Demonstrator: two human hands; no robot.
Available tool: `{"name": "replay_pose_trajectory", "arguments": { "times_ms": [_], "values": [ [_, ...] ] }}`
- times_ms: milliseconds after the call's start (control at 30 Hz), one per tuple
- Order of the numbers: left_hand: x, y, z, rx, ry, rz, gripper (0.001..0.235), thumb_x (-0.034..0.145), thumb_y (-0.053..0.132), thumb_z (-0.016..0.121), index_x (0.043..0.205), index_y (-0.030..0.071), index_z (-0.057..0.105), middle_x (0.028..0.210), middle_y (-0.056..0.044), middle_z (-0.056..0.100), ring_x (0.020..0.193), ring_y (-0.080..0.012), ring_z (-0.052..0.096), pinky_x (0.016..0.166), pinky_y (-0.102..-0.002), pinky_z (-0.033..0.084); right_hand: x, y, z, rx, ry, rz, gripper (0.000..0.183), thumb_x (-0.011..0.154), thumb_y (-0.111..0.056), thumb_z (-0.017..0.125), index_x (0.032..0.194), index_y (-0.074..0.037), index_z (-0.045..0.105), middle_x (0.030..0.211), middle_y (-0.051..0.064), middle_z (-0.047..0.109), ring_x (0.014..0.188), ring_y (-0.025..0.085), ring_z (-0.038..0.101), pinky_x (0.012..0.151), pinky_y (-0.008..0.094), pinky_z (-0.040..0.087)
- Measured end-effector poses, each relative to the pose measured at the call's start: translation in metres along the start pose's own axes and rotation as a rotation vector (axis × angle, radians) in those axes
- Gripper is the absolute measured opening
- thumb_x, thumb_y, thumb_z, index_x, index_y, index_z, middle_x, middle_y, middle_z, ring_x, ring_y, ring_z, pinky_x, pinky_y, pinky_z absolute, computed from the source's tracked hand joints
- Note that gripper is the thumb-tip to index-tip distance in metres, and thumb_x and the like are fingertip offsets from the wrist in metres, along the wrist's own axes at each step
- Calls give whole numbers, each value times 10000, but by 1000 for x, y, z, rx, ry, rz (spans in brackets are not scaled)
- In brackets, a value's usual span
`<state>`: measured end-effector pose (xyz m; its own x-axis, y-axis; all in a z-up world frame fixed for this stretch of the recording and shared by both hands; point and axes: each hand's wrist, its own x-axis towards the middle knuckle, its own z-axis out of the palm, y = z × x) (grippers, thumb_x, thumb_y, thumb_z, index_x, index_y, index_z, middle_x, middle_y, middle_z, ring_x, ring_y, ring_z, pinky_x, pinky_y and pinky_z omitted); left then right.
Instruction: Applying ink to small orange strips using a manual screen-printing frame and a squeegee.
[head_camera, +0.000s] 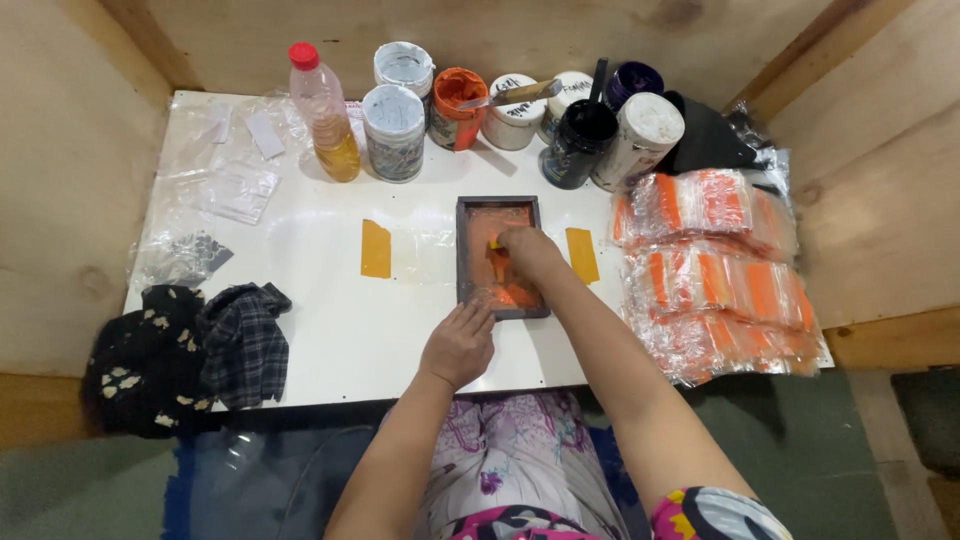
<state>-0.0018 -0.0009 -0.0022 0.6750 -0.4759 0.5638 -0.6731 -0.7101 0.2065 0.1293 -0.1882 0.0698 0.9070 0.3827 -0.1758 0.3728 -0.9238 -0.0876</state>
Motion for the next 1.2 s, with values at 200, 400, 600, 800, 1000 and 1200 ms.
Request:
{"name": "replay_pose_trajectory", "arguments": {
  "times_ms": [200,400,600,800,1000,1200],
  "values": [
    [-2,-1,5,-12,7,-12,304,851,184,596,1081,96,774,1197,-142,726,1172,-269,681,1057,-408,501,-1,17,43,105,-19,-4,318,802,-137,758,1114,-77,760,1014,138,746,977,341,742,875,430,601],
    [3,3,-1,8,18,-7,310,858,204,594,1086,101,777,1202,-140,728,1172,-269,682,1055,-411,502,-17,15,57,35,-8,-52,263,866,-13,681,1100,-103,760,986,105,752,922,282,752,820,368,608],
    [0,-1,3,-5,1,-6,311,870,206,596,1098,95,776,1198,-130,734,1179,-268,678,1064,-406,496,-40,4,51,101,37,-89,290,845,-186,766,1124,-108,746,1043,152,755,943,368,743,836,461,606],
    [0,0,-2,-31,-23,-30,304,867,182,591,1097,96,770,1186,-140,730,1170,-263,681,1050,-396,505,-24,15,11,317,-64,26,202,938,-155,621,1084,-67,730,1011,203,756,1006,441,700,900,543,563],
    [8,3,-16,-28,-38,-18,297,861,184,599,1090,97,769,1190,-138,727,1165,-263,680,1045,-390,509,31,61,-5,265,61,295,252,959,-189,591,1164,-184,738,1064,101,759,1057,315,717,903,430,572],
    [4,-1,-9,-30,-9,-6,284,841,178,627,1069,94,774,1178,-136,733,1145,-268,690,1040,-399,515,42,64,4,109,71,210,224,964,-153,576,1101,-152,752,975,113,756,999,324,733,871,439,594]
  ]
}}
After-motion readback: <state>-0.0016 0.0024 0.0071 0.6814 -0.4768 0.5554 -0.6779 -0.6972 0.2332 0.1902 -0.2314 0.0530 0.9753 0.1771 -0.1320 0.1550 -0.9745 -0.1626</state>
